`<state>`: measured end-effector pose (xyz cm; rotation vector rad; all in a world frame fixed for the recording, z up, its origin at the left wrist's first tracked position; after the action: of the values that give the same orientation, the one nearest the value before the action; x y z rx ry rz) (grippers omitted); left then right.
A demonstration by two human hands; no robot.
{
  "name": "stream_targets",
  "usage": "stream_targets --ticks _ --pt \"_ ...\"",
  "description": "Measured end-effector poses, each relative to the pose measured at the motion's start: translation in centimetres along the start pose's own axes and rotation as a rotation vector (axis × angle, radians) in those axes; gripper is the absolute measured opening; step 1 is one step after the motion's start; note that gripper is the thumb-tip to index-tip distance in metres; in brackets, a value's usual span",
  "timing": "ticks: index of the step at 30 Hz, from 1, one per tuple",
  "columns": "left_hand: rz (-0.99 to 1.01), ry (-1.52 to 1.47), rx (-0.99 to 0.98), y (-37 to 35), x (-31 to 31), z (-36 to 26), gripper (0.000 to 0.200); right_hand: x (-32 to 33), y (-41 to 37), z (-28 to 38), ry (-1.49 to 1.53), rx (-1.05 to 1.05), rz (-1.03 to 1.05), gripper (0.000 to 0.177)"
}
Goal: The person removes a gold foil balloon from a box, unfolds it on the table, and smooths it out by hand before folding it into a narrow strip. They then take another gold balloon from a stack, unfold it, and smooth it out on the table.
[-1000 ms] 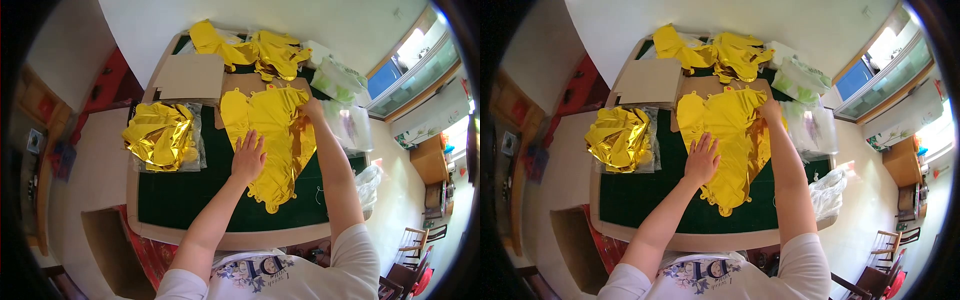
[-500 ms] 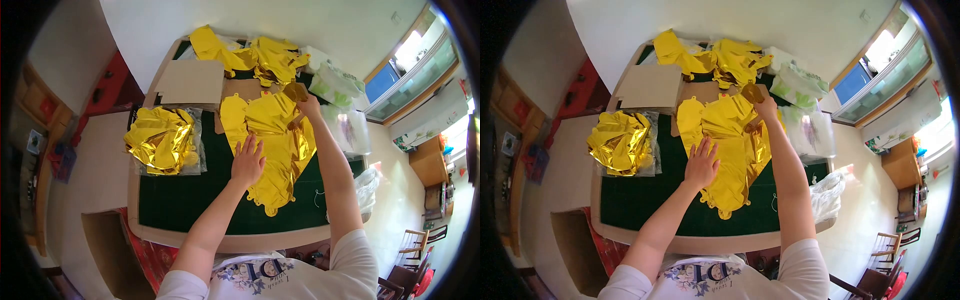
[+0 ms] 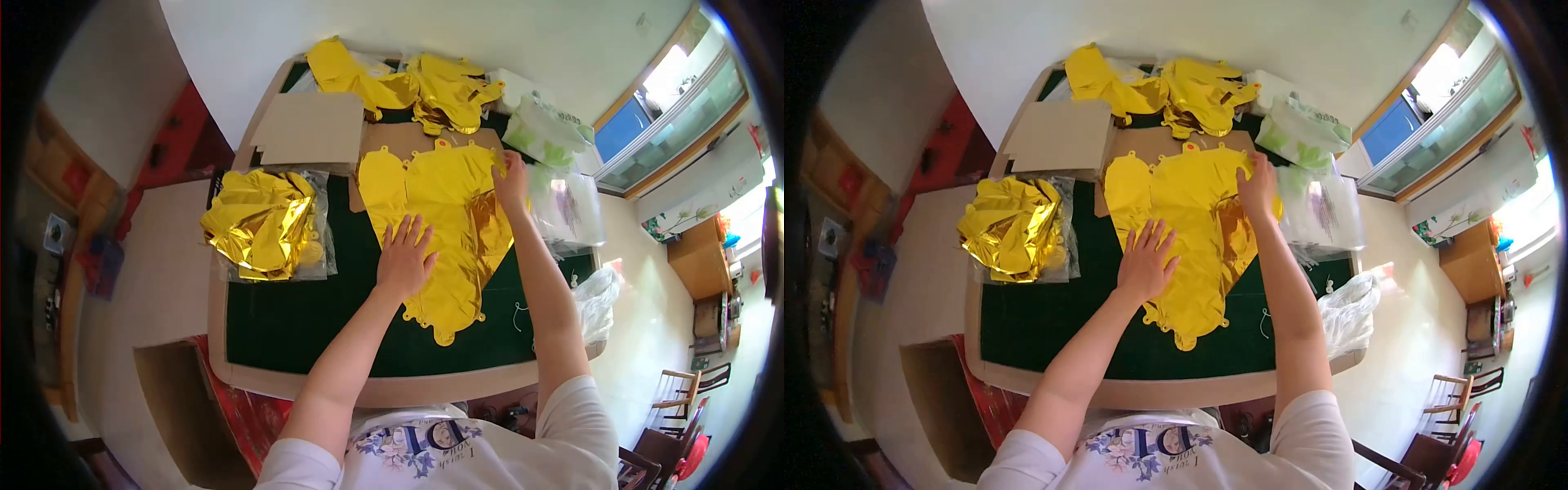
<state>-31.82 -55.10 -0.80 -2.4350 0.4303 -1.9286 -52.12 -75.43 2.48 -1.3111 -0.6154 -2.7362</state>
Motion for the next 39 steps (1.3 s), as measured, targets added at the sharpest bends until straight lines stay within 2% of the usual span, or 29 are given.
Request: stream_targets --ticks 3,4,6,8,11,32,38,39 --pt "-0.024 -0.014 -0.005 0.0 -0.4 0.2 0.054 2.0 -7.3 5.1 -0.008 0.290 0.257 0.029" --pt "-0.034 -0.016 -0.007 0.0 -0.6 0.3 0.054 2.9 -10.5 7.2 -0.009 0.323 0.299 0.027" --pt "-0.050 -0.027 -0.005 0.0 -0.6 0.3 0.054 3.7 -15.2 8.9 0.029 0.305 0.475 0.031" --pt "-0.086 -0.037 -0.010 0.2 -0.9 0.4 0.055 2.8 -18.7 7.4 -0.024 0.377 0.521 0.035" --pt "-0.132 -0.051 -0.020 0.3 -1.2 0.5 0.055 2.3 -21.3 7.7 -0.111 0.328 0.587 0.039" --pt "-0.135 -0.048 -0.017 0.2 -0.7 0.3 0.057 0.5 -22.6 8.1 -0.281 0.251 0.447 0.042" --pt "-0.155 -0.048 -0.028 0.2 -1.0 0.4 0.056 2.6 -22.4 7.8 0.021 0.230 0.379 0.039" --pt "-0.158 -0.052 -0.029 0.3 -1.1 0.4 0.056 3.5 -22.8 8.4 -0.013 0.258 0.397 0.039"
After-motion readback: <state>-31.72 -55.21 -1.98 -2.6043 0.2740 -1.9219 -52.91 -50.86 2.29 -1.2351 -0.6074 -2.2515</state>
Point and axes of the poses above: each hand's wrist, its own y-axis towards the middle knuckle, its own x-axis out of the back of the hand, z = x × y, the point moved 1 cm from there along y, towards the middle knuckle, and after that the axes turned 15 degrees about z, right-handed, at the moved point
